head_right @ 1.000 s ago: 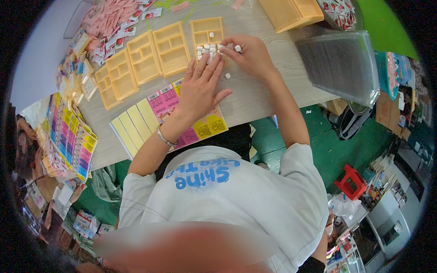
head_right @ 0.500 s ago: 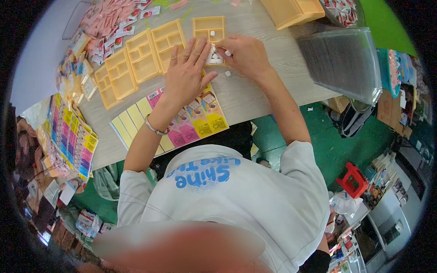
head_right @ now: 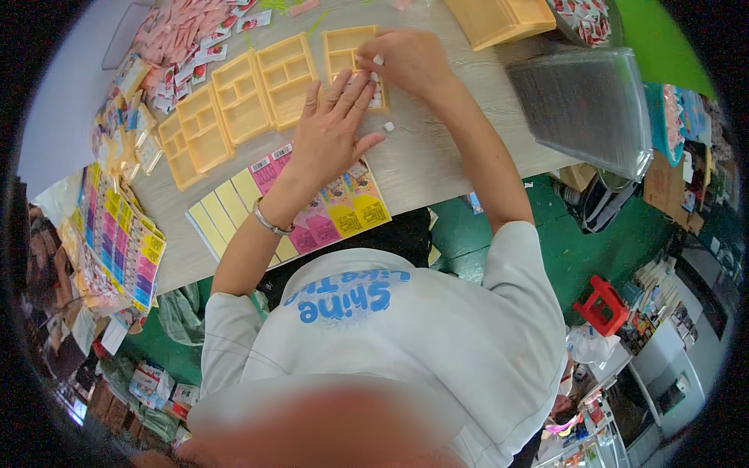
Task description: Sort small white blocks into a plastic organizer and then place them into individual product packages.
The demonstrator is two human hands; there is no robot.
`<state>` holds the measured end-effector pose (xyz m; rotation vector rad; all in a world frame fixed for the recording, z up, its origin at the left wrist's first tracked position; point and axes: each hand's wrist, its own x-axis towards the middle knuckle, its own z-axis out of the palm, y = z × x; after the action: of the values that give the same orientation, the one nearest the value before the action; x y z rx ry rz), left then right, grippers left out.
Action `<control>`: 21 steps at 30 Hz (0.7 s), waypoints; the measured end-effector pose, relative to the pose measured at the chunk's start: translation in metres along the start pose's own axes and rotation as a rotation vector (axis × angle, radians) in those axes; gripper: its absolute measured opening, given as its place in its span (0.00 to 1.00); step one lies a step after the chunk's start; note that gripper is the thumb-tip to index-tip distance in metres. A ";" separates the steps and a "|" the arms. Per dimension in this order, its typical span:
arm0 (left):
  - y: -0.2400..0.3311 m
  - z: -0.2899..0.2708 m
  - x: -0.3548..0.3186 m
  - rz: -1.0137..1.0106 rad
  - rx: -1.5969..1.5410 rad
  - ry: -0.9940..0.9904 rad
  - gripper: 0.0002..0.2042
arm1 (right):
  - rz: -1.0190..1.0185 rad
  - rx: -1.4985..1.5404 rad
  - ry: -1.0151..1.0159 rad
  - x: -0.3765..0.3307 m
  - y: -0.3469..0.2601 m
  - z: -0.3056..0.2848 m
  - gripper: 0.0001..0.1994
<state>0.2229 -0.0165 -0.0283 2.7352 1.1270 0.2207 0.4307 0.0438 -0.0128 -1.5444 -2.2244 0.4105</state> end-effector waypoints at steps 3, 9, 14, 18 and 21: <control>0.002 -0.004 0.001 -0.010 -0.064 0.002 0.39 | -0.053 -0.078 -0.024 0.006 0.005 0.007 0.08; -0.027 -0.016 -0.008 -0.181 -0.175 0.203 0.37 | 0.334 0.846 0.114 -0.041 0.039 -0.017 0.08; -0.023 -0.013 0.005 -0.043 -0.022 0.063 0.35 | 0.601 1.762 0.133 -0.078 -0.002 -0.028 0.07; -0.013 -0.001 0.013 -0.002 0.000 -0.003 0.34 | 0.687 1.153 0.067 -0.100 -0.031 -0.004 0.07; -0.011 0.002 0.014 -0.005 -0.001 -0.001 0.34 | 0.342 0.451 0.146 -0.109 -0.048 0.009 0.06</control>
<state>0.2257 0.0008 -0.0313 2.7312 1.1338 0.2196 0.4205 -0.0754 -0.0162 -1.6329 -1.6132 0.8075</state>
